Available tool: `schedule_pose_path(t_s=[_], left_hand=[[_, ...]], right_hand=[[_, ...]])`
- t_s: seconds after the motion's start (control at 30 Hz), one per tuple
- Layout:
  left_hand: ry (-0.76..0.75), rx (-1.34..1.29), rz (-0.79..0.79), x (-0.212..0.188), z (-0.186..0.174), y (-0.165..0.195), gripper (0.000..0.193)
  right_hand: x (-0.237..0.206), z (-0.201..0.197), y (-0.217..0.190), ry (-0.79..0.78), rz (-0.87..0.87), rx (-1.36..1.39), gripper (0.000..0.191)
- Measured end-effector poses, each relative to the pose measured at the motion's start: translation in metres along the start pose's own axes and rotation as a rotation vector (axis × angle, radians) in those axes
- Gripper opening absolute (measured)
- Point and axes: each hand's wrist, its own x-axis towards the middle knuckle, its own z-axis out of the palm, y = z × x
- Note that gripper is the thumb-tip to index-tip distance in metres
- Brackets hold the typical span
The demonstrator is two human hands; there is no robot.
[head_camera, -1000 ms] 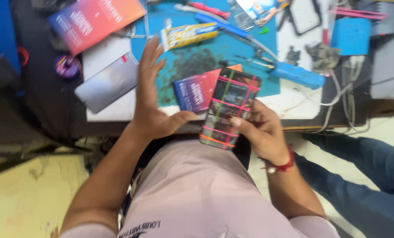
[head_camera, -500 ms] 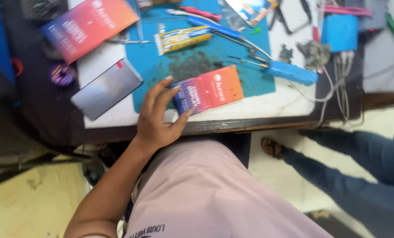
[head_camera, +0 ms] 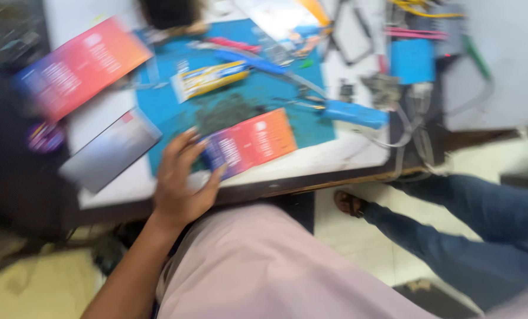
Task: The person works on multiple smartphones at a cluttered workbench. They use a hot glue gun to apply adhesive to a phone back cover, then wrap rubber bands around a phone to secure it. They also use a prying tool to open a phone and handle a tube of adhesive.
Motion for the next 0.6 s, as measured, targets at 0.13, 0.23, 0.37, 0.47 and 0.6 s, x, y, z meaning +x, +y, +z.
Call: schedule_pose_path(t_s=[0.13,0.23,0.37,0.47,0.6], left_hand=[[0.049,0.014,-0.041,-0.001,-0.002,0.001,0.051],[0.067,0.040,-0.079,-0.003,-0.003,0.001,0.049],[0.043,0.039,-0.079,-0.004,-0.003,-0.002,0.049],[0.032,0.028,-0.074,-0.006,-0.004,-0.004,0.048],[0.036,0.016,-0.060,-0.005,-0.004,-0.005,0.047]], right_hand=[[-0.010,-0.033,0.044,0.014,0.037,-0.002,0.020],[-0.017,-0.040,0.064,-0.001,0.056,0.016,0.020],[-0.023,-0.033,0.073,-0.001,0.091,-0.002,0.020],[-0.033,-0.031,0.074,-0.004,0.106,-0.010,0.020],[-0.051,-0.030,0.072,0.000,0.118,-0.018,0.021]])
